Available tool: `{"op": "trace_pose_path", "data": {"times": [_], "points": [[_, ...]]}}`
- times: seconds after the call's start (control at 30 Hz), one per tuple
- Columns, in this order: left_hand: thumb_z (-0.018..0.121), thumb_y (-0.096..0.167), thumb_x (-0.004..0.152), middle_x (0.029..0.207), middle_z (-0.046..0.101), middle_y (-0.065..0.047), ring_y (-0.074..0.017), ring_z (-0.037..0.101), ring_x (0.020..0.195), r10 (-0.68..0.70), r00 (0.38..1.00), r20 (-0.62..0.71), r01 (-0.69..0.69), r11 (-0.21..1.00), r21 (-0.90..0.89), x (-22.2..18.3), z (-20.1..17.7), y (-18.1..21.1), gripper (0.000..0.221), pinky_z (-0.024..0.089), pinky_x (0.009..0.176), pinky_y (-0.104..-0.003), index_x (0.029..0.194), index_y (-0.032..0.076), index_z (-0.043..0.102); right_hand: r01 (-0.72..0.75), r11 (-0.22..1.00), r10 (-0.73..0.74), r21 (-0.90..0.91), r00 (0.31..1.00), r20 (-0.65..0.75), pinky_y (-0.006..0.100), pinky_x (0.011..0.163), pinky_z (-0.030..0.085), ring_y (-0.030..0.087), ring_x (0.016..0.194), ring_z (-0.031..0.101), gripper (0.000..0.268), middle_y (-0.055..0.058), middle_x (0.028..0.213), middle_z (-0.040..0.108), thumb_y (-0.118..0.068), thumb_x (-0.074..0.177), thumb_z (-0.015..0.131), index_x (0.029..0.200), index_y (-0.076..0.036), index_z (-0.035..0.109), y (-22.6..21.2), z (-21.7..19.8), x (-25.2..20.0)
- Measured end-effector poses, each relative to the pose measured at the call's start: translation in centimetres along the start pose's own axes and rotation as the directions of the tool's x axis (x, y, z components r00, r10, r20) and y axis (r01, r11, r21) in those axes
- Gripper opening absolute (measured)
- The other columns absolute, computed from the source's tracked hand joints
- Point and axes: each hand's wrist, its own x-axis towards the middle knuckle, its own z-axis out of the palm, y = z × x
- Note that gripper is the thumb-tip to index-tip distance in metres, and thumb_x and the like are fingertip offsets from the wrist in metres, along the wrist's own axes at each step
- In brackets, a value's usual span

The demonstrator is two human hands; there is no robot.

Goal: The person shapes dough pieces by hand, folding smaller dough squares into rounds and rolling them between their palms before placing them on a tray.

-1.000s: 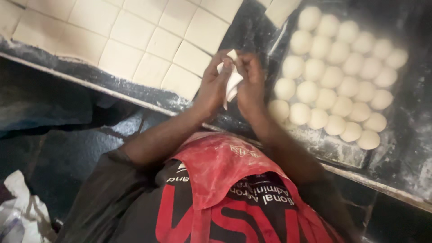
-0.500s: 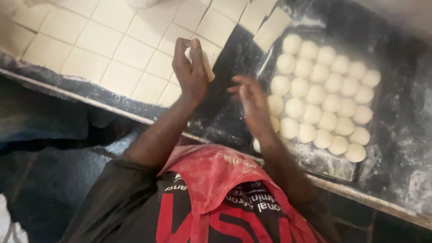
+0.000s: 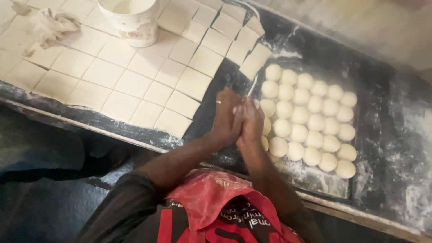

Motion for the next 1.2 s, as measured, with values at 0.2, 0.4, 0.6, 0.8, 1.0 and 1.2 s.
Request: {"op": "trace_pose_path", "data": {"times": [0.2,0.4,0.6,0.8,1.0,1.2], "points": [[0.036,0.039,0.112,0.134,0.055,-0.015,-0.0233,0.058,0.112,-0.365,0.923,0.126,0.38,0.801,-0.463,-0.3,-0.2,0.3,0.045,0.05,0.096,-0.036,0.13,0.002,0.054,0.292,0.853,-0.199,-0.431,0.948,0.248,0.03,0.074,0.049,0.018,0.088,0.06,0.038,0.013,0.1,0.065,-0.031,0.116,0.053,0.114,0.004,0.066,-1.1,0.1,-1.1],[0.037,0.043,0.103,0.115,0.056,-0.015,-0.0225,0.065,0.097,-0.854,0.509,0.106,0.762,0.39,-0.517,-1.1,-2.7,-1.0,0.04,0.06,0.078,-0.037,0.119,0.01,0.049,0.183,0.81,0.027,-0.557,0.937,0.349,0.038,0.098,0.052,0.023,0.116,0.059,0.047,0.013,0.129,0.055,-0.025,0.1,0.062,0.138,-0.008,0.04,-1.8,3.5,-0.2],[0.047,0.041,0.112,0.098,0.053,-0.014,-0.0216,0.054,0.085,-0.827,0.558,-0.068,0.742,0.534,-0.405,-3.8,-6.9,-3.4,0.041,0.048,0.065,-0.033,0.103,0.004,0.059,0.7,0.339,-0.086,-0.629,0.688,0.72,0.04,0.112,0.05,0.032,0.133,0.06,0.025,0.017,0.141,0.057,-0.017,0.104,0.065,0.125,-0.004,0.063,1.1,5.1,-4.5],[0.067,0.029,0.095,0.079,0.063,-0.012,-0.0202,0.051,0.055,-0.942,0.335,-0.012,0.908,0.326,-0.263,-4.3,-12.5,-4.1,0.028,0.037,0.046,-0.034,0.083,0.004,0.061,0.661,0.438,0.223,-0.609,0.577,0.786,0.043,0.103,0.053,0.029,0.121,0.065,0.037,0.014,0.124,0.066,-0.027,0.093,0.078,0.12,-0.004,0.067,-1.3,5.8,-1.1],[0.058,0.034,0.107,0.078,0.063,-0.014,-0.0234,0.057,0.074,-0.839,0.471,-0.274,0.874,0.486,0.014,-6.5,-17.1,-8.1,0.042,0.046,0.072,-0.037,0.084,0.0,0.064,0.248,0.234,0.242,-0.94,0.922,0.303,0.037,0.086,0.057,0.021,0.1,0.072,0.027,0.01,0.11,0.076,-0.031,0.101,0.065,0.115,-0.01,0.073,-3.5,3.6,10.3],[0.061,0.044,0.099,0.117,0.059,-0.008,-0.0222,0.061,0.108,-0.981,0.187,0.053,0.742,0.106,-0.662,-4.1,-18.1,-7.3,0.049,0.055,0.089,-0.038,0.131,0.01,0.047,0.335,0.051,-0.086,-0.941,0.94,0.33,0.039,0.086,0.057,0.025,0.1,0.073,0.022,0.014,0.109,0.076,-0.021,0.096,0.073,0.111,-0.006,0.071,-3.3,-1.6,25.5]]}}
